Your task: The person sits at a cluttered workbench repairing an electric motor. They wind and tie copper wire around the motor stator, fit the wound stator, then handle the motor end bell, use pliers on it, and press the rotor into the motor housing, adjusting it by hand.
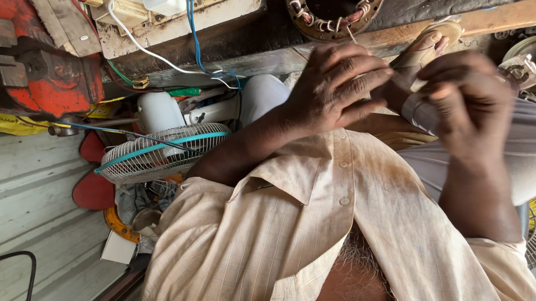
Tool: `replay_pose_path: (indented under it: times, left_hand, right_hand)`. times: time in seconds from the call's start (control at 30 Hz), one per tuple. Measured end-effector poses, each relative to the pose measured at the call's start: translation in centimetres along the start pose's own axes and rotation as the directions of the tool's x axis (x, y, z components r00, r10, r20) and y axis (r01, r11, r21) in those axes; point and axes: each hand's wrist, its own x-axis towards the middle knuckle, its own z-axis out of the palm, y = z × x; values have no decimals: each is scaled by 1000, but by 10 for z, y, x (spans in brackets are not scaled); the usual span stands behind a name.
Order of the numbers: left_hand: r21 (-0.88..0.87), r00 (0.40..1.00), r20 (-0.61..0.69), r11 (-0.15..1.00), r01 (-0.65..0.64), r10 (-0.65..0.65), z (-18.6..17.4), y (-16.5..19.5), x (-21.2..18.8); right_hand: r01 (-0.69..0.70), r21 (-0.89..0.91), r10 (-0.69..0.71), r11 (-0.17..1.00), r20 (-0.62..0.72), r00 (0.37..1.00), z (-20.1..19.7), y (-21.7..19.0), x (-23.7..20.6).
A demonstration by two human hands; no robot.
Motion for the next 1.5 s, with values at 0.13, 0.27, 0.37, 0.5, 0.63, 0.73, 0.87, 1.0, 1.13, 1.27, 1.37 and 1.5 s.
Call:
replay_pose_path:
  times: [0.13, 0.27, 0.37, 0.5, 0.63, 0.73, 0.87, 1.0, 1.13, 1.27, 1.37, 1.5]
  left_hand:
    - [-267, 1000, -3, 964, 10, -11, 20, 6, -3]
    - [-263, 993, 118, 963, 49, -19, 21, 4, -10]
    - [-288, 990, 126, 953, 90, -55, 13, 5, -12]
    - [-285, 990, 111, 952, 111, -82, 8, 6, -14]
    - [-302, 991, 115, 948, 97, -65, 14, 1, -19]
    - [-342, 995, 57, 934, 101, -87, 17, -6, -24]
    - [-354, 986, -23, 924, 148, -167, 0, -15, -33]
    - [-328, 992, -41, 940, 99, -119, -3, -3, -26]
    - [-398, 994, -69, 916, 49, -83, -9, 18, -17]
    - [-395, 995, -60, 918, 44, -74, -20, 22, -8]
    - [-398, 989, -94, 915, 65, -111, -28, 23, -7]
    - [-407, 977, -130, 908, 102, -168, -29, 21, -9]
  right_hand:
    - [-98, 338, 69, 936, 97, 993, 16, 5, -10]
    - [-122, 507, 147, 853, -9, 989, 8, 5, -19]
    - [-146, 621, 233, 770, -60, 971, 0, 7, -24]
    - [-146, 592, 216, 792, -49, 975, -1, 14, -30]
    - [-146, 552, 219, 821, -68, 973, -11, 27, -39]
    - [-66, 491, 133, 869, -102, 986, -35, 40, -44]
    - [75, 520, 169, 851, -406, 898, -91, 37, -47]
    - [-22, 279, 154, 960, -460, 874, -97, 30, -50]
    - [-427, 202, 472, 882, -387, 792, -41, 31, -60]
    - [-321, 30, 322, 946, -41, 946, -8, 37, -48]
    - [-337, 138, 343, 931, -16, 939, -1, 35, -41]
    - [-292, 231, 292, 928, 33, 956, 3, 27, -38]
